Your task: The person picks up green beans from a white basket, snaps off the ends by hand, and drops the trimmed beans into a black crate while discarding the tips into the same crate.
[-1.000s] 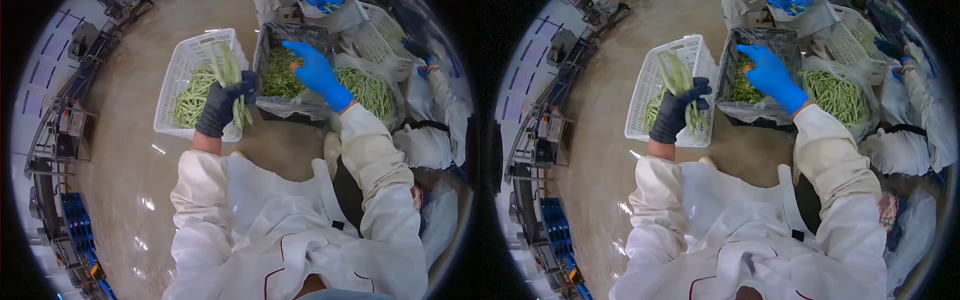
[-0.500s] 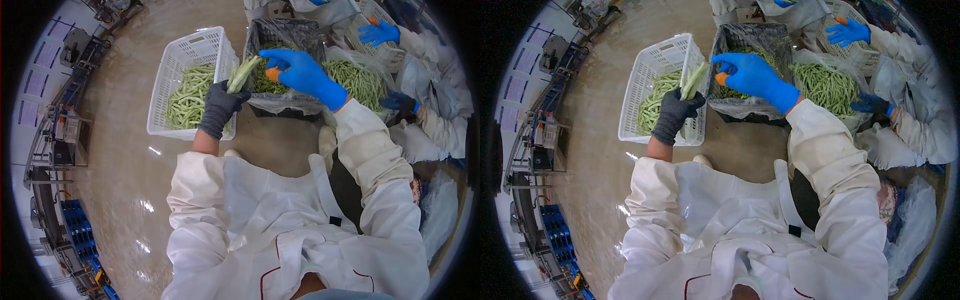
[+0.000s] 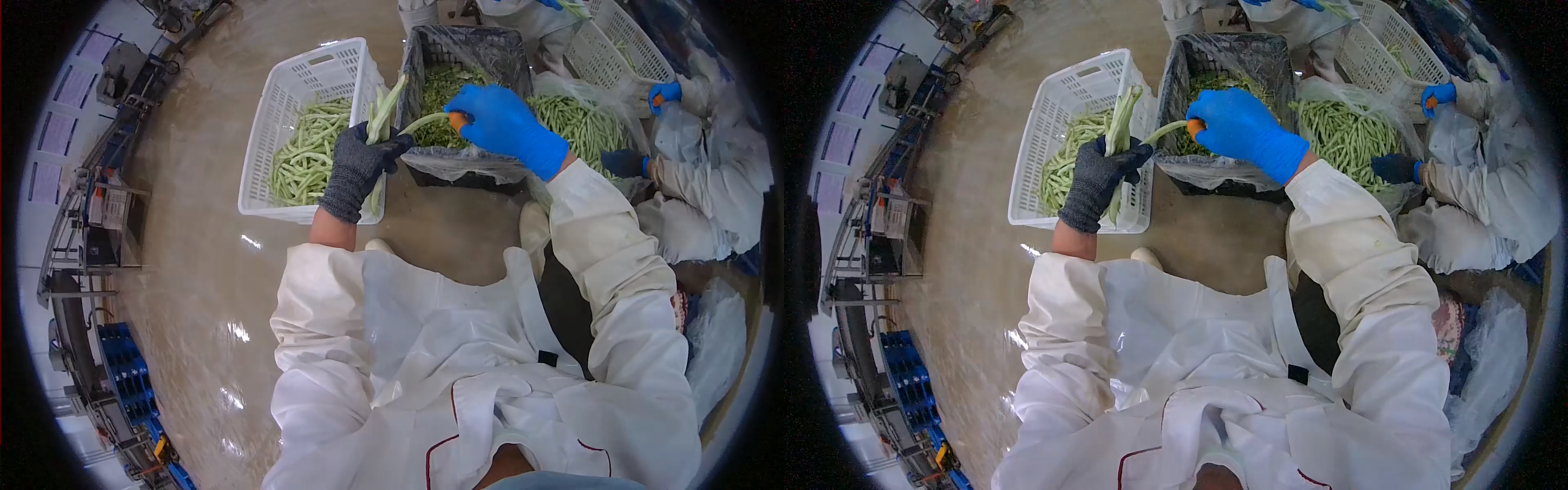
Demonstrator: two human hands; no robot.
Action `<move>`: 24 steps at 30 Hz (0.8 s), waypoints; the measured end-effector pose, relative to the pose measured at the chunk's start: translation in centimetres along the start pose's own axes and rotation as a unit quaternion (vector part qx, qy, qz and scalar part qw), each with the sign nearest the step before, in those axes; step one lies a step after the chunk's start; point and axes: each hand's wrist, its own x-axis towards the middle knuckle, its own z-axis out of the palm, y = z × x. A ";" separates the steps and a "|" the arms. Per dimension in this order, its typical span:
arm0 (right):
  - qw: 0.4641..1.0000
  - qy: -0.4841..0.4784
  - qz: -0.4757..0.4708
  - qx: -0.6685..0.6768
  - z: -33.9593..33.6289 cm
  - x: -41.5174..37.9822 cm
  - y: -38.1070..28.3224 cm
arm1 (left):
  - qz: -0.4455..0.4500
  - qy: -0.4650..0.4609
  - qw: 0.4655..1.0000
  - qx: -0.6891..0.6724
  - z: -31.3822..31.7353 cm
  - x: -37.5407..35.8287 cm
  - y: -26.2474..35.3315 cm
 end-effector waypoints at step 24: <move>0.993 -0.001 0.113 -0.019 5.0 -1.0 2.3 | 0.144 0.187 0.921 -0.309 -5.2 0.2 2.0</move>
